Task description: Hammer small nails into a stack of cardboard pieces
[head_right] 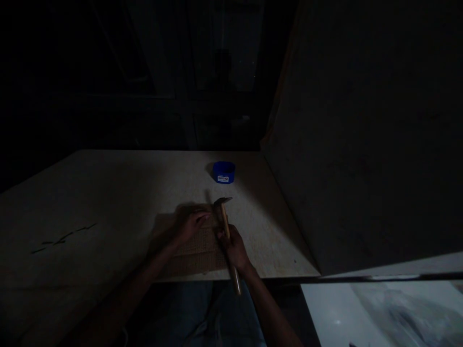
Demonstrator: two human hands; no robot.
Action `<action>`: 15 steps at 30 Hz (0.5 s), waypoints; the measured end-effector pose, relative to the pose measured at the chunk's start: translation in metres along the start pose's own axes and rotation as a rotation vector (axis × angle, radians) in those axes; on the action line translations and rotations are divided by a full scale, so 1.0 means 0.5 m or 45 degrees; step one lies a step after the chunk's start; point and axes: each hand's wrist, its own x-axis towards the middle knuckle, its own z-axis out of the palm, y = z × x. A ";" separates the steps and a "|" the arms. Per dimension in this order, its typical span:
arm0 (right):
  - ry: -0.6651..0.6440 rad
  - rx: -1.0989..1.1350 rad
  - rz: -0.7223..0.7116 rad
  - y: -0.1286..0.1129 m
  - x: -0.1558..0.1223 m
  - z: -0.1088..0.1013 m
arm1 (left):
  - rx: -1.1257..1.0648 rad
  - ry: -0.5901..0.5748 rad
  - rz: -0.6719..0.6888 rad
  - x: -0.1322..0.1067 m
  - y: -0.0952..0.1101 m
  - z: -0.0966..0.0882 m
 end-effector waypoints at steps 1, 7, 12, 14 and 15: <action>-0.011 0.004 0.006 0.003 -0.001 0.000 | -0.010 0.018 0.017 0.001 -0.002 0.000; -0.004 0.011 0.059 0.009 -0.003 -0.001 | -0.055 -0.019 0.044 0.002 -0.003 0.005; 0.015 0.020 0.068 0.004 -0.004 0.000 | -0.115 -0.012 0.016 -0.003 -0.006 0.013; 0.016 0.036 0.055 0.003 -0.005 0.000 | -0.152 0.014 -0.016 -0.004 -0.010 0.016; 0.016 0.038 0.047 0.004 -0.005 0.000 | -0.170 0.031 -0.026 -0.004 -0.012 0.018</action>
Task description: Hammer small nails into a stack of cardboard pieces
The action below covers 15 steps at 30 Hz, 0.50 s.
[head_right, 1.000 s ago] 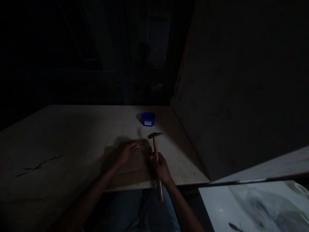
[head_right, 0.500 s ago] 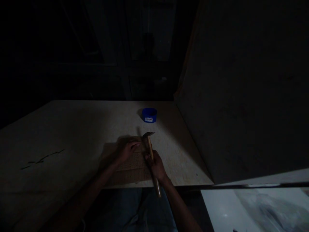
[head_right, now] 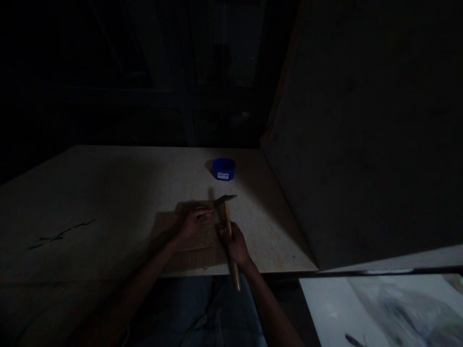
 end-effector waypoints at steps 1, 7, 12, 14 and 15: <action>0.001 0.001 -0.007 0.001 0.000 0.000 | -0.017 0.013 -0.004 0.000 -0.002 0.001; 0.008 -0.024 -0.014 0.003 -0.002 -0.001 | -0.103 0.060 -0.066 -0.005 -0.003 0.008; 0.025 -0.027 -0.012 -0.005 -0.004 -0.004 | -0.165 0.085 -0.137 -0.011 -0.003 0.012; 0.022 -0.019 -0.010 -0.023 -0.010 -0.010 | -0.166 0.063 -0.146 -0.012 -0.004 0.012; 0.005 -0.019 0.009 -0.037 -0.014 -0.014 | -0.164 0.052 -0.145 -0.012 -0.005 0.012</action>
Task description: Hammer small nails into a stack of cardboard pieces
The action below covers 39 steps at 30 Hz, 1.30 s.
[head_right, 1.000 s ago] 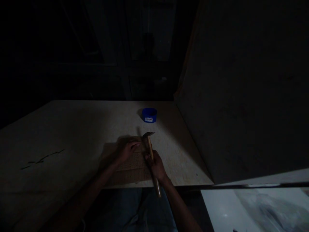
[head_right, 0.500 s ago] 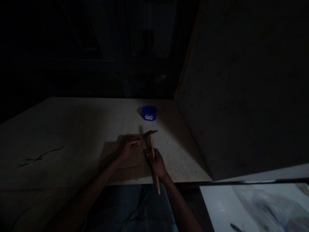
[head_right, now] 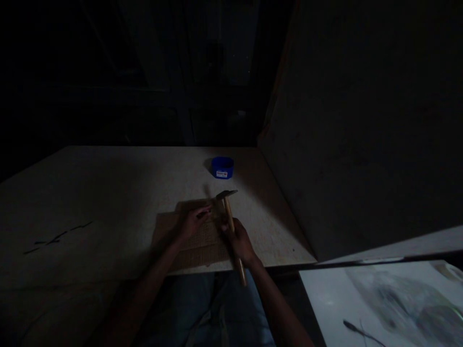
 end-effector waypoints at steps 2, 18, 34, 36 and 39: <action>-0.041 -0.018 0.072 -0.037 -0.011 -0.013 | -0.001 -0.003 0.012 0.000 -0.003 0.000; -0.235 -0.267 0.032 -0.092 -0.037 -0.010 | -0.071 0.114 -0.011 0.006 -0.032 0.013; -0.209 -0.303 0.132 -0.070 -0.021 0.002 | -0.004 0.126 -0.044 0.009 -0.033 0.009; -0.166 -0.273 0.129 -0.065 -0.020 0.003 | -0.028 0.102 -0.025 0.010 -0.036 0.009; -0.184 -0.315 0.158 -0.060 -0.015 0.002 | -0.022 0.089 -0.009 0.012 -0.043 0.008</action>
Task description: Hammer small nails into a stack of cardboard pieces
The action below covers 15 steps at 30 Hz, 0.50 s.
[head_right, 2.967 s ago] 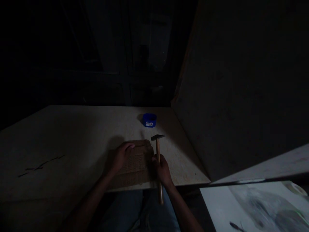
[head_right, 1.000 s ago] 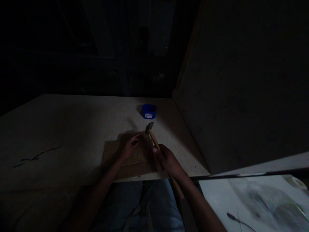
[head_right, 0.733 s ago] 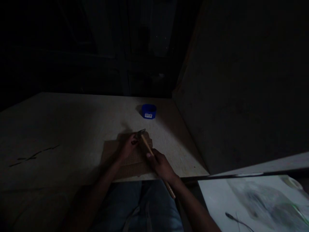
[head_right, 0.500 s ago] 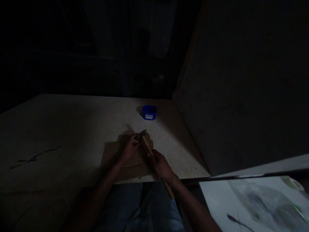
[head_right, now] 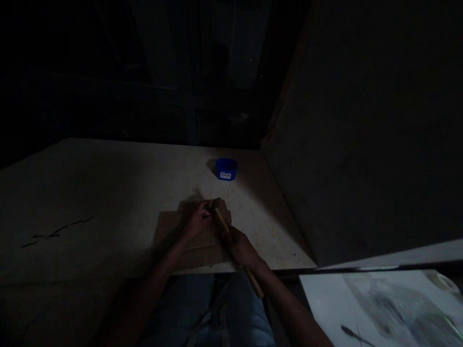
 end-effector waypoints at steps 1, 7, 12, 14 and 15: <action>-0.015 -0.009 0.008 0.000 0.001 -0.001 | 0.006 0.003 0.005 0.001 -0.003 0.000; -0.032 0.293 0.061 -0.014 -0.012 -0.005 | 0.014 0.013 0.018 0.012 -0.025 0.001; -0.054 0.507 0.084 -0.004 -0.014 0.000 | 0.007 -0.072 0.052 0.015 -0.016 -0.012; -0.052 0.583 0.078 0.011 -0.007 0.004 | 0.019 -0.084 0.115 0.010 0.000 -0.028; -0.048 0.615 0.076 0.018 -0.004 0.005 | 0.042 -0.076 0.161 0.007 0.008 -0.041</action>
